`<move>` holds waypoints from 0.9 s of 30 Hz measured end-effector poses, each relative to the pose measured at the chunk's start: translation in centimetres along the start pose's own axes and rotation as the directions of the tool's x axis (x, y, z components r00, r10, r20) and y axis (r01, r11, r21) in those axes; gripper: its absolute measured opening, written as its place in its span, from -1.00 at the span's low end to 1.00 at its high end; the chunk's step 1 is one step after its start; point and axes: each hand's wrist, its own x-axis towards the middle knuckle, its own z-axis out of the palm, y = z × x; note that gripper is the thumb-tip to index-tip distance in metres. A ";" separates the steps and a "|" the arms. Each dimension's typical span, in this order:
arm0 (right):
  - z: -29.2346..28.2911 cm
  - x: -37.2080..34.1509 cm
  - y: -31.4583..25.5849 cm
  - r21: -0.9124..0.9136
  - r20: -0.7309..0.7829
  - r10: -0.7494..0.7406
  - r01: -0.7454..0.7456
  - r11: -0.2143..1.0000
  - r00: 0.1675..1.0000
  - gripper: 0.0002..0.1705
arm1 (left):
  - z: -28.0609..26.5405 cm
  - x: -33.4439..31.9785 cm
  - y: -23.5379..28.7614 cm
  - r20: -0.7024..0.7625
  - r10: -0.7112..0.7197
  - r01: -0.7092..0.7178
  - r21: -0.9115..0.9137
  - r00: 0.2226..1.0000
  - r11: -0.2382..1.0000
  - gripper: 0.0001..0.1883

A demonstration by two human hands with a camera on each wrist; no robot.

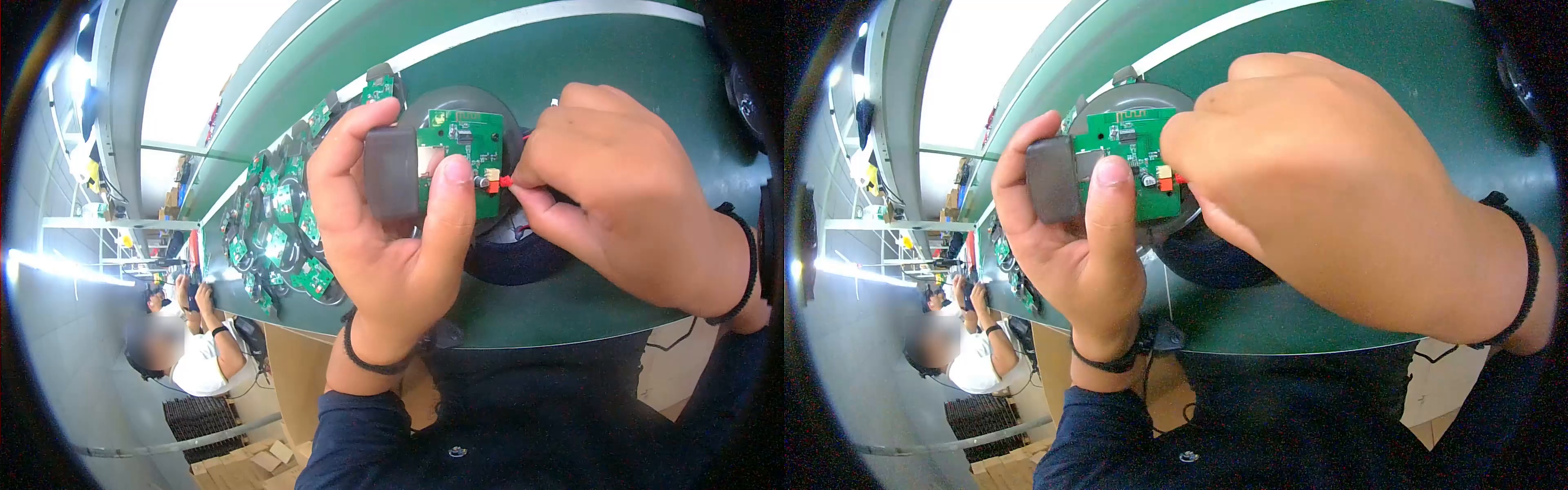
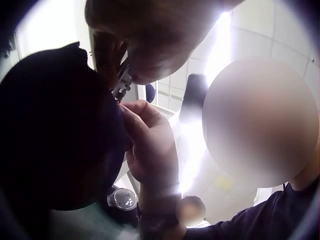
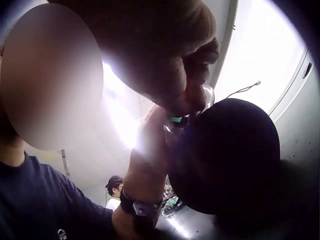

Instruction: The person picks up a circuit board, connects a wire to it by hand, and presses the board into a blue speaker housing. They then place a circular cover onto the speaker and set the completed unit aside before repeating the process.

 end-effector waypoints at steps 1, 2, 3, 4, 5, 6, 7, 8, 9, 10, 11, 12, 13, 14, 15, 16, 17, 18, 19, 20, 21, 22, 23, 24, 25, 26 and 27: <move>-0.1 0.1 -0.1 -0.018 0.005 -0.014 0.014 1.000 1.000 -0.80 | 0.1 -0.1 0.0 -0.008 0.002 -0.002 -0.004 1.000 1.000 -0.48; -0.2 0.2 -0.3 -0.035 0.009 -0.028 0.028 0.999 1.000 -0.79 | 0.2 -0.2 0.0 0.004 -0.008 0.008 -0.003 1.000 1.000 -0.49; -0.4 0.4 -0.8 -0.128 0.040 -0.033 0.038 0.991 0.999 -0.79 | 0.3 -0.2 0.0 0.010 -0.015 0.015 0.001 1.000 1.000 -0.50; -0.4 0.4 -0.9 -0.171 0.055 -0.035 0.044 0.984 0.998 -0.79 | 0.3 -0.3 0.0 0.016 -0.022 0.022 0.005 1.000 1.000 -0.50; -0.4 0.5 -1.0 -0.214 0.071 -0.037 0.051 0.976 0.997 -0.78 | 0.3 -0.3 -0.1 -0.004 -0.041 0.041 0.045 0.999 0.998 -0.51; -0.4 0.5 -0.9 -0.215 0.066 -0.056 0.069 0.974 0.996 -0.78 | 0.4 -0.3 -0.1 -0.025 -0.058 0.060 0.082 0.998 0.995 -0.51; -0.3 0.4 -0.7 -0.216 0.062 -0.067 0.079 0.973 0.996 -0.79 | 0.5 -0.3 -0.2 -0.025 -0.058 0.060 0.085 0.998 0.995 -0.51; -0.2 0.4 -0.5 -0.217 0.059 -0.079 0.090 0.972 0.995 -0.79 | 0.5 -0.2 -0.2 -0.026 -0.078 0.078 0.026 0.997 0.997 -0.51; 0.1 0.2 -0.1 -0.158 0.039 -0.086 0.091 0.983 0.996 -0.79 | 0.5 -0.1 -0.2 -0.026 -0.098 0.097 -0.034 0.995 0.995 -0.51; 0.2 0.0 0.1 -0.128 0.030 -0.090 0.094 0.987 0.995 -0.80 | 0.5 -0.1 -0.3 -0.028 -0.097 0.096 -0.032 0.995 0.995 -0.51; 0.2 -0.1 0.2 -0.098 0.021 -0.095 0.097 0.991 0.995 -0.80 | 0.6 0.0 -0.3 -0.025 -0.096 0.094 -0.076 0.995 0.993 -0.52; 0.2 -0.1 0.2 -0.106 0.037 -0.116 0.119 0.987 0.993 -0.81 | 0.7 0.0 -0.4 -0.022 -0.096 0.092 -0.120 0.995 0.988 -0.52; 0.1 -0.1 0.2 -0.109 0.045 -0.126 0.131 0.985 0.991 -0.82 | 0.8 0.0 -0.5 -0.024 -0.096 0.092 -0.120 0.995 0.988 -0.52; 0.0 -0.1 0.2 -0.113 0.054 -0.137 0.142 0.983 0.989 -0.82 | 0.9 0.0 -0.5 -0.026 -0.101 0.097 -0.131 0.995 0.987 -0.53; -0.1 -0.2 0.0 -0.154 0.072 -0.147 0.157 0.976 0.987 -0.82 | 0.9 0.0 -0.5 -0.027 -0.106 0.102 -0.142 0.994 0.985 -0.53; -0.2 -0.2 -0.2 -0.171 0.081 -0.153 0.165 0.971 0.985 -0.82 | 1.0 0.0 -0.6 -0.029 -0.107 0.102 -0.139 0.994 0.985 -0.53; -0.3 -0.2 -0.3 -0.188 0.090 -0.160 0.174 0.967 0.983 -0.82 | 1.1 -0.1 -0.7 -0.033 -0.093 0.090 -0.098 0.995 0.991 -0.53; -0.6 0.0 -0.6 -0.226 0.118 -0.147 0.171 0.959 0.982 -0.81 | 1.1 -0.2 -0.8 -0.037 -0.080 0.078 -0.056 0.996 0.995 -0.53; -0.7 0.1 -0.7 -0.242 0.133 -0.141 0.170 0.955 0.981 -0.81 | 1.0 -0.2 -0.8 -0.041 -0.082 0.080 -0.050 0.996 0.996 -0.53; -0.8 0.2 -0.9 -0.258 0.147 -0.136 0.171 0.951 0.980 -0.80 | 1.0 -0.2 -0.7 -0.025 -0.085 0.084 -0.035 0.996 0.996 -0.52; -0.9 0.2 -1.0 -0.272 0.147 -0.140 0.176 0.946 0.979 -0.79 | 1.0 -0.2 -0.7 -0.008 -0.088 0.088 -0.020 0.996 0.996 -0.52; -0.8 0.1 -1.1 -0.277 0.150 -0.142 0.179 0.944 0.979 -0.79 | 0.9 -0.1 -0.7 -0.003 -0.108 0.108 -0.042 0.994 0.993 -0.51; -0.6 0.1 -1.1 -0.282 0.153 -0.143 0.182 0.942 0.978 -0.78 | 0.9 0.0 -0.5 -0.006 -0.113 0.113 -0.042 0.994 0.993 -0.51; -0.3 0.1 -0.9 -0.238 0.117 -0.142 0.166 0.957 0.983 -0.75 | 1.0 0.2 -0.2 0.006 -0.176 0.175 -0.123 0.984 0.977 -0.51; -0.1 0.1 -0.7 -0.215 0.101 -0.143 0.162 0.963 0.985 -0.74 | 0.9 0.3 -0.1 0.021 -0.236 0.235 -0.203 0.971 0.951 -0.51; 0.1 0.1 -0.5 -0.191 0.085 -0.144 0.158 0.969 0.986 -0.72 | 1.1 0.2 -0.7 -0.017 -0.175 0.169 -0.182 0.984 0.969 -0.54; 0.2 0.0 -0.1 -0.115 0.083 -0.129 0.138 0.984 0.988 -0.73 | 1.1 0.1 -0.9 -0.023 -0.174 0.167 -0.182 0.984 0.969 -0.54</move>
